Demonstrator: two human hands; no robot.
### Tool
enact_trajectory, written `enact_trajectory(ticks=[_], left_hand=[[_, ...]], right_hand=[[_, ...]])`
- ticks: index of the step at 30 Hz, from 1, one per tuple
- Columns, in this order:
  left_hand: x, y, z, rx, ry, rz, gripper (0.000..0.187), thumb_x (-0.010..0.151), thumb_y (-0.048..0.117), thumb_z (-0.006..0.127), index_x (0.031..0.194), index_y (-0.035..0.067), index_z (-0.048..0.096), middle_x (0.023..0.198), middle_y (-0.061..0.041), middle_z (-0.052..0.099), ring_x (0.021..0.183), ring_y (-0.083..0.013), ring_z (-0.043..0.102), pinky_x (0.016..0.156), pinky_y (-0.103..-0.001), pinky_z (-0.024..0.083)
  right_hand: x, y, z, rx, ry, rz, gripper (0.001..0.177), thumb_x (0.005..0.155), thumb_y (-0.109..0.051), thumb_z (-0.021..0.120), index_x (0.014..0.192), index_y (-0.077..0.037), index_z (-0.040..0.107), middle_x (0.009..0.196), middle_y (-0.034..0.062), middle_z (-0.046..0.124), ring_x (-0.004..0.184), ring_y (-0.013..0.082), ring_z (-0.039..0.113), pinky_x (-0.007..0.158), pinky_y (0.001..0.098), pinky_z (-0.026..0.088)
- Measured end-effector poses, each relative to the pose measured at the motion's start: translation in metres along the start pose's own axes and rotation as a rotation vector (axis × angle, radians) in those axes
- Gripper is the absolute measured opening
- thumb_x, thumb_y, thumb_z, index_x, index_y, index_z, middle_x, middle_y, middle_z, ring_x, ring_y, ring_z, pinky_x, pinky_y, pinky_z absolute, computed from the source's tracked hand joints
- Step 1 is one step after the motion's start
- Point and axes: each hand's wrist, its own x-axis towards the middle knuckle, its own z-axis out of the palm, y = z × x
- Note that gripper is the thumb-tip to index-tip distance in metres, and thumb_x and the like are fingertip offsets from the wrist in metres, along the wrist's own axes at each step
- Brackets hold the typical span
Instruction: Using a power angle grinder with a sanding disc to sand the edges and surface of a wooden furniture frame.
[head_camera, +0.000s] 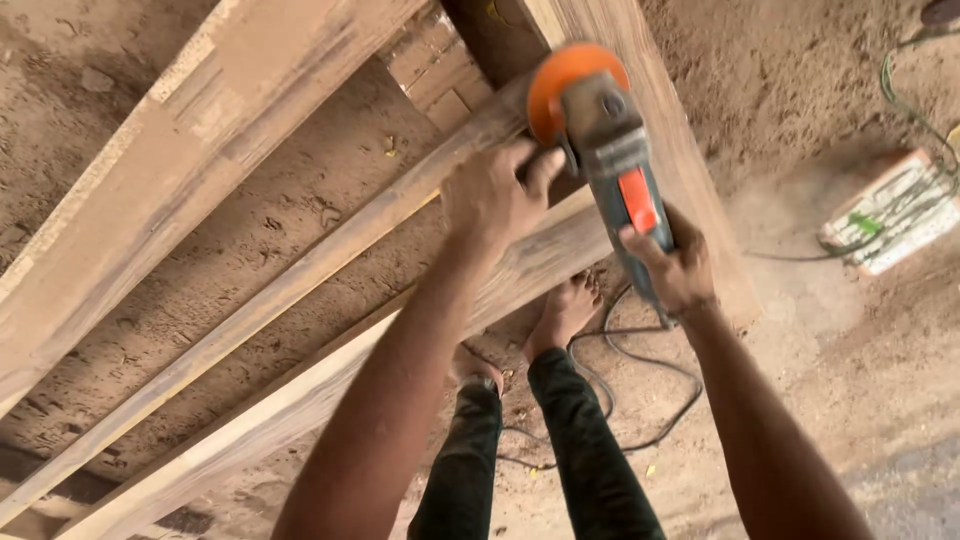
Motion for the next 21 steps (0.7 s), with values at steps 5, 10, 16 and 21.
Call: enact_trajectory(ticks=[5, 10, 16, 21], left_hand=[[-0.014, -0.033, -0.018, 0.079, 0.143, 0.078, 0.043, 0.095, 0.056, 0.059, 0.092, 0.017, 0.074, 0.075, -0.007, 0.073, 0.071, -0.0280, 0.072, 0.064, -0.049, 0.054], [-0.060, -0.087, -0.033, 0.169, 0.212, 0.067, 0.039, 0.096, 0.055, 0.060, 0.099, 0.020, 0.075, 0.081, -0.011, 0.075, 0.077, -0.0352, 0.073, 0.068, -0.053, 0.055], [-0.112, -0.160, -0.040, 0.153, 0.173, -0.109, 0.035, 0.095, 0.054, 0.059, 0.106, 0.025, 0.074, 0.081, -0.010, 0.075, 0.076, -0.0352, 0.074, 0.067, -0.053, 0.056], [-0.155, -0.231, -0.030, 0.147, 0.178, -0.245, 0.033, 0.101, 0.052, 0.055, 0.105, 0.025, 0.074, 0.077, -0.007, 0.075, 0.069, -0.0327, 0.073, 0.062, -0.049, 0.056]], right_hand=[[-0.008, 0.005, 0.035, 0.010, -0.017, -0.070, 0.068, 0.086, -0.052, 0.076, 0.130, -0.001, 0.067, 0.106, 0.0123, 0.075, 0.095, 0.0197, 0.070, 0.083, 0.0351, 0.056], [-0.040, 0.010, 0.100, 0.007, -0.062, -0.089, 0.072, 0.084, -0.052, 0.077, 0.135, -0.002, 0.064, 0.108, 0.0136, 0.076, 0.099, 0.0205, 0.073, 0.087, 0.0337, 0.056], [-0.075, 0.027, 0.172, 0.090, -0.200, -0.066, 0.087, 0.079, -0.064, 0.073, 0.142, -0.006, 0.057, 0.112, 0.0133, 0.075, 0.102, 0.0249, 0.074, 0.085, 0.0374, 0.061], [-0.093, 0.016, 0.210, -0.123, -0.322, -0.058, 0.089, 0.075, -0.067, 0.073, 0.145, -0.015, 0.055, 0.118, 0.0114, 0.074, 0.111, 0.0286, 0.073, 0.094, 0.0419, 0.058]])
